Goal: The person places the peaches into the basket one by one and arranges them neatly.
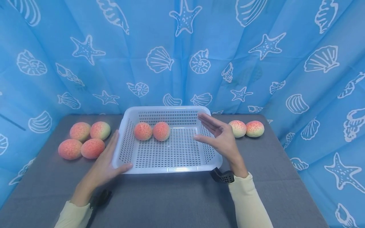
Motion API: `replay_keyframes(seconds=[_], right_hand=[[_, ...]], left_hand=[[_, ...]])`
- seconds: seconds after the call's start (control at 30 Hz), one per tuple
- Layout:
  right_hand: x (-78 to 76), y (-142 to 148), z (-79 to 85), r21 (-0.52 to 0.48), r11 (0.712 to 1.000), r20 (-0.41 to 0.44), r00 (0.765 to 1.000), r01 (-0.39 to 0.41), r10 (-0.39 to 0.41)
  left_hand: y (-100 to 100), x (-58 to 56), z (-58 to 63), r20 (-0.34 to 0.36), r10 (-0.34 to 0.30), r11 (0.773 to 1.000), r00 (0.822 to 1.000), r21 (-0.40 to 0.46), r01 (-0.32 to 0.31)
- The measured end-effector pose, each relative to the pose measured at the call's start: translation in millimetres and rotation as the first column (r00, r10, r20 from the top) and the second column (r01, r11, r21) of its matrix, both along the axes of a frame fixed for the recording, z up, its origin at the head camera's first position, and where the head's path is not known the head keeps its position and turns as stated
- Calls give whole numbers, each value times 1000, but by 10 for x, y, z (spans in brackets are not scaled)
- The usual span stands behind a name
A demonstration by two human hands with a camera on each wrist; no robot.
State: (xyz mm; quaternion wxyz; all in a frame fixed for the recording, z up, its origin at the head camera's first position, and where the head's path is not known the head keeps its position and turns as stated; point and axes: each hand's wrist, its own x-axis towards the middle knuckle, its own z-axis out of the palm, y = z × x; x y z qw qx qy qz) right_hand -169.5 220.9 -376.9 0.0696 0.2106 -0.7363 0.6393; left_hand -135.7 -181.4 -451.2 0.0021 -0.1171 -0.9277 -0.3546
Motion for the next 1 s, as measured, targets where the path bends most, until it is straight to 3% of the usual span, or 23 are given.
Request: replay_keyframes(seconds=[0.43,0.67,0.83,1.0], right_hand=[[-6,122,-66,-59,998,-21,999,33,-35],[2,335,-33,-108,990,-41,994,94,-98],[3,546,-35,-183,970,-45,984,163,-174],[2,772,-87,-275,928,-1,965,252,-262]], left_hand=[[-5,-5,-18,-9,1,1000,1000,-1,-1],[-7,-2,-8,-12,2,1000,1000,-7,-2],[2,1,13,-5,6,1000,1000,-16,-6],[4,6,17,0,7,1000,1000,-24,-7]])
